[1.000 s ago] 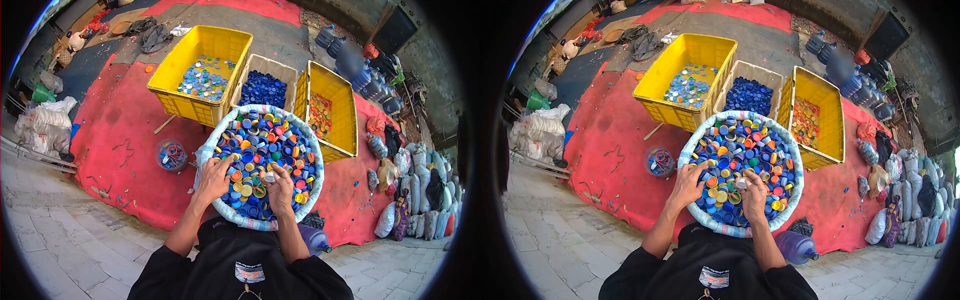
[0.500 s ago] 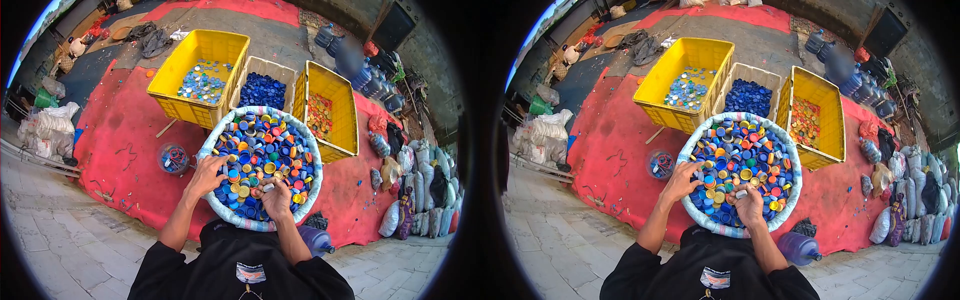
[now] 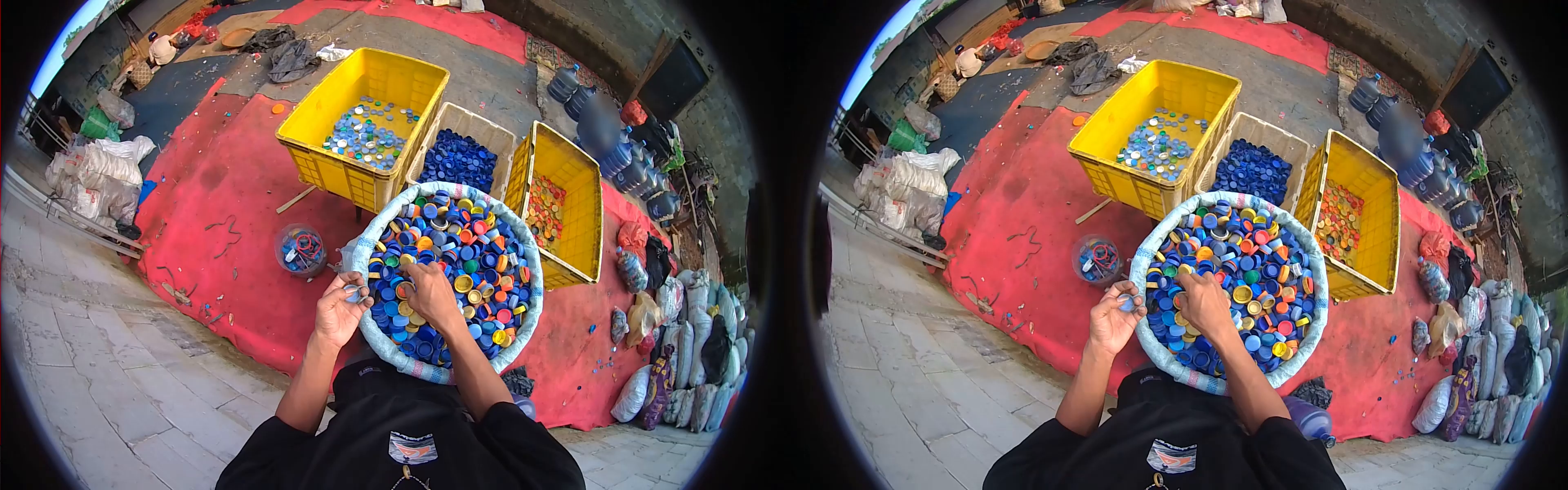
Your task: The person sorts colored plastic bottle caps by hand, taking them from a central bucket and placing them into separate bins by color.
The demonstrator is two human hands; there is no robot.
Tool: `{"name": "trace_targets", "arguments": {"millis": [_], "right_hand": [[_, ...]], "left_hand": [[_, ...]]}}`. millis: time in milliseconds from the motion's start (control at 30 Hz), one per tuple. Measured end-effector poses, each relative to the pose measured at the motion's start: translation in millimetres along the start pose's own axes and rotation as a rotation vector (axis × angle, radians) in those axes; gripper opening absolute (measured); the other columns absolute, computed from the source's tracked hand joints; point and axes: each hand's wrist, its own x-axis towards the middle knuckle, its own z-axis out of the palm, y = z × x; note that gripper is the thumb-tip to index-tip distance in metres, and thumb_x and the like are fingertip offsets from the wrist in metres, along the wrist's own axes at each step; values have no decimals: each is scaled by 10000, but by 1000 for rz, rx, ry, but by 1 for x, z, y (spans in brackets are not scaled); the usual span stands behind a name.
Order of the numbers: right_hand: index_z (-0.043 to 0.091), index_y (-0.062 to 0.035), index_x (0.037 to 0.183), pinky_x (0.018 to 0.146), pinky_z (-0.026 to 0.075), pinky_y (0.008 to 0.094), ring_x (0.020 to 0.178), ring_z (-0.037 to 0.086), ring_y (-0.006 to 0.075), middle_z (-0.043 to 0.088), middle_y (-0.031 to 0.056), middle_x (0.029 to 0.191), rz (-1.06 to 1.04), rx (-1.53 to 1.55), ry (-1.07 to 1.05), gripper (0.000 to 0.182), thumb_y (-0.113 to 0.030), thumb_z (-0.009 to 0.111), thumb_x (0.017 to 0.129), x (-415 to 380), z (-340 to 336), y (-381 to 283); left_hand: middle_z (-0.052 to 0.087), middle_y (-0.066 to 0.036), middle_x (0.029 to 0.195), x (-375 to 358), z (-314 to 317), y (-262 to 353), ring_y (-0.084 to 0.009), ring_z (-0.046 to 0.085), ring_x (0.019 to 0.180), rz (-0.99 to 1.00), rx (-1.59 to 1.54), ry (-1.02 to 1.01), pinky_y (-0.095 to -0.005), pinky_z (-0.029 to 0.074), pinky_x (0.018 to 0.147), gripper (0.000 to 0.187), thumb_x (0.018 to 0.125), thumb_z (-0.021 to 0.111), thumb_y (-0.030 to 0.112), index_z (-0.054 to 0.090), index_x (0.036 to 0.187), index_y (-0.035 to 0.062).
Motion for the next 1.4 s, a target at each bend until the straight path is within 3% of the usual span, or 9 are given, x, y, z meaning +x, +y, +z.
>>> {"name": "trace_targets", "arguments": {"millis": [167, 400, 667, 767, 833, 900, 1000, 1200, 1400], "right_hand": [[622, -24, 1006, 775, 488, 434, 822, 595, 355, 664, 173, 899, -155, -121, -89, 298, -38, 672, 712, 14, 14, 7], [635, -20, 1033, 791, 512, 436, 895, 617, 365, 652, 177, 931, -192, -148, -132, 316, -47, 691, 724, 16, 24, 15], [612, -6, 1076, 730, 502, 443, 830, 622, 373, 616, 187, 891, -85, 203, 104, 280, -16, 649, 799, 0, -2, 20], [639, -6, 1073, 644, 493, 326, 704, 617, 207, 629, 97, 818, 50, 281, 235, 246, -46, 642, 831, -16, -3, 41], [641, 5, 1057, 619, 454, 247, 663, 561, 123, 614, 35, 813, 365, 740, 190, 213, -65, 597, 861, -31, -9, 49], [615, -4, 1086, 630, 450, 264, 683, 545, 128, 601, 42, 828, 557, 1315, 150, 247, -95, 557, 863, -48, -20, 52], [588, -22, 1070, 656, 460, 305, 714, 549, 153, 590, 51, 844, 572, 1708, 101, 244, -120, 517, 858, -75, -28, 62], [573, -46, 991, 666, 471, 319, 746, 606, 177, 628, 72, 867, 588, 1733, 64, 160, -99, 512, 853, -105, -37, 59], [562, -55, 1031, 730, 488, 330, 821, 630, 201, 659, 107, 952, 494, 1778, 22, 177, -112, 551, 864, -118, -34, 60]], "left_hand": [[585, -31, 882, -21, -5, -7, -120, 579, 757, 17, 231, 126, -303, 497, 714, 182, 872, 631, 57, 561, 1039, 47], [616, -10, 785, -40, 19, -20, -60, 568, 705, 142, 1019, 251, -246, 453, 616, 222, 819, 754, 169, 627, 941, 34], [699, -99, 769, -44, 28, -48, -219, 668, 652, 289, 1467, 250, -340, 510, 596, 285, 796, 759, 221, 632, 944, 13], [705, -108, 773, -44, 33, -53, -256, 677, 659, 287, 1525, 290, -370, 511, 598, 270, 804, 744, 226, 626, 929, 18], [704, -113, 775, -44, 39, -55, -269, 681, 674, 303, 1590, 314, -388, 511, 605, 264, 810, 734, 228, 622, 923, 18], [704, -116, 780, -45, 42, -58, -311, 679, 696, 331, 1659, 316, -417, 511, 624, 241, 820, 717, 227, 619, 912, 27], [703, -124, 794, -42, 42, -64, -343, 678, 726, 357, 1816, 330, -436, 518, 637, 243, 827, 705, 242, 619, 927, 38], [685, -199, 811, -38, 62, -81, -396, 674, 752, 231, 2028, 364, -493, 519, 645, 373, 801, 727, 254, 561, 1043, 23], [696, -154, 893, -25, 60, -89, -375, 674, 797, 132, 2049, 413, -495, 517, 675, 419, 754, 777, 248, 574, 1058, 44]]}}
